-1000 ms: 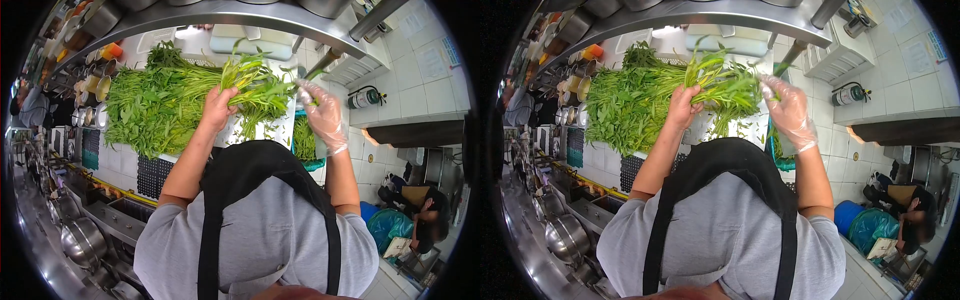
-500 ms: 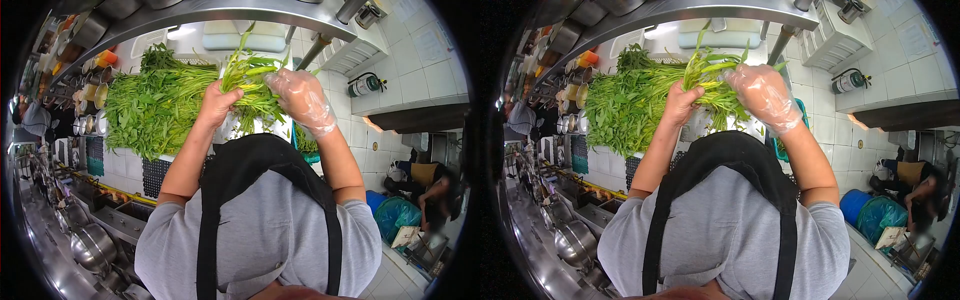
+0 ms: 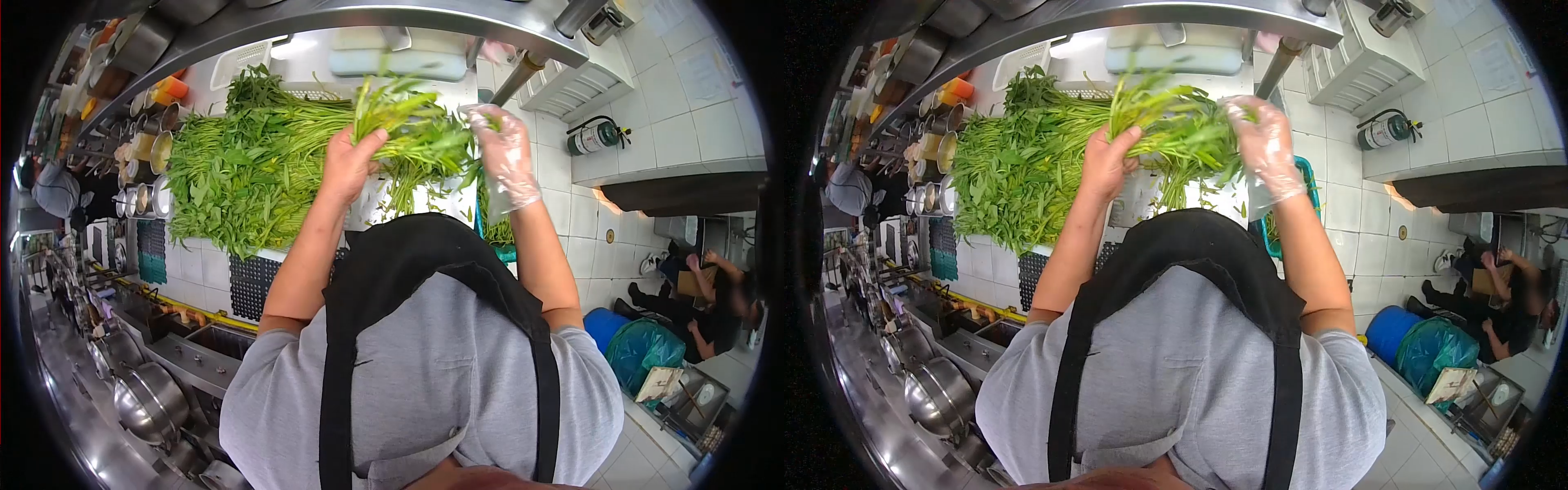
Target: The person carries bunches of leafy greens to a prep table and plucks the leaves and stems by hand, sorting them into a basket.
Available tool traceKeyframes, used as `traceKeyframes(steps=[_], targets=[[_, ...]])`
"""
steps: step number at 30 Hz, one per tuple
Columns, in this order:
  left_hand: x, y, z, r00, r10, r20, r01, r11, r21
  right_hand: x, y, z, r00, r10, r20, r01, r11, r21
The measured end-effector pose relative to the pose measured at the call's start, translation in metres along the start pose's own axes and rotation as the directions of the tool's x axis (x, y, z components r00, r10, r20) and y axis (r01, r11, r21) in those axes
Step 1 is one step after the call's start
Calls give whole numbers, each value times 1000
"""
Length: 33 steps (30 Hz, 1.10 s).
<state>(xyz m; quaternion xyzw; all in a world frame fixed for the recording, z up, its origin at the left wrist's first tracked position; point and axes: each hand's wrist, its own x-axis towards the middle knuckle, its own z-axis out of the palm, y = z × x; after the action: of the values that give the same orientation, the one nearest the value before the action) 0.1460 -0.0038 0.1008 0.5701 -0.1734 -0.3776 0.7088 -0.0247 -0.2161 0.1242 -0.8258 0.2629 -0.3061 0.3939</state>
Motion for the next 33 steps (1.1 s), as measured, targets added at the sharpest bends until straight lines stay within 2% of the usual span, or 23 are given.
traceKeyframes(steps=[1,2,4,6,7,8,10,12,13,14,16,18,19,21,22,24,25,29,31,32,33], targets=[[1,-2,-8,999,-40,-29,36,992,-120,0,2,-8,991,134,20,-135,980,149],[1,0,-12,999,-40,-28,37,992,-117,1,4,-16,964,260,56,-265,919,290],[0,0,-21,998,-59,20,62,973,-224,2,22,-29,952,305,23,-299,912,281],[2,-3,-28,997,-44,56,56,971,-232,5,8,-45,986,145,-86,-114,950,291],[1,1,-26,997,-40,59,53,969,-240,3,-7,-56,940,341,-13,-320,895,309],[1,4,-25,998,-34,62,48,968,-247,3,-6,-57,941,337,-13,-317,896,310],[4,-1,-26,998,-16,66,33,962,-271,3,-2,-59,990,126,-68,-93,927,364],[7,-1,-22,997,-1,77,23,955,-294,2,-12,-54,991,124,-57,-91,913,399],[8,0,-20,998,-6,64,23,962,-274,2,-20,-48,984,-47,-174,83,975,205],[9,0,-17,999,-11,51,24,967,-253,2,-32,-43,940,-232,-251,236,972,-14],[9,0,-14,999,-19,51,31,972,-234,-3,-51,-38,970,-190,-150,207,972,107],[10,0,-9,999,-22,49,32,976,-215,0,-57,-36,935,-348,-69,348,937,-15],[9,1,-8,999,-15,48,25,977,-211,1,-57,-35,933,-351,-74,351,936,-16],[7,3,-4,999,-3,45,12,978,-206,2,-56,-31,898,-439,-6,433,888,-152],[5,4,-3,999,-5,44,13,982,-190,3,-58,-31,897,-442,-7,436,887,-151],[2,6,-1,999,-11,43,18,985,-174,3,-63,-31,926,-351,138,377,870,-317],[1,6,0,999,-14,38,21,986,-167,4,-59,-29,915,-369,165,404,835,-373],[1,2,-2,996,-14,89,28,987,-156,9,-54,-27,877,-445,182,481,796,-368],[0,3,-1,994,-7,113,25,988,-152,10,-39,-23,808,-532,254,588,751,-300],[0,4,-1,991,-6,134,27,988,-150,9,-35,-20,806,-538,248,592,747,-303],[0,1,-3,989,1,148,23,986,-163,8,-32,-18,826,-461,325,555,769,-318]])
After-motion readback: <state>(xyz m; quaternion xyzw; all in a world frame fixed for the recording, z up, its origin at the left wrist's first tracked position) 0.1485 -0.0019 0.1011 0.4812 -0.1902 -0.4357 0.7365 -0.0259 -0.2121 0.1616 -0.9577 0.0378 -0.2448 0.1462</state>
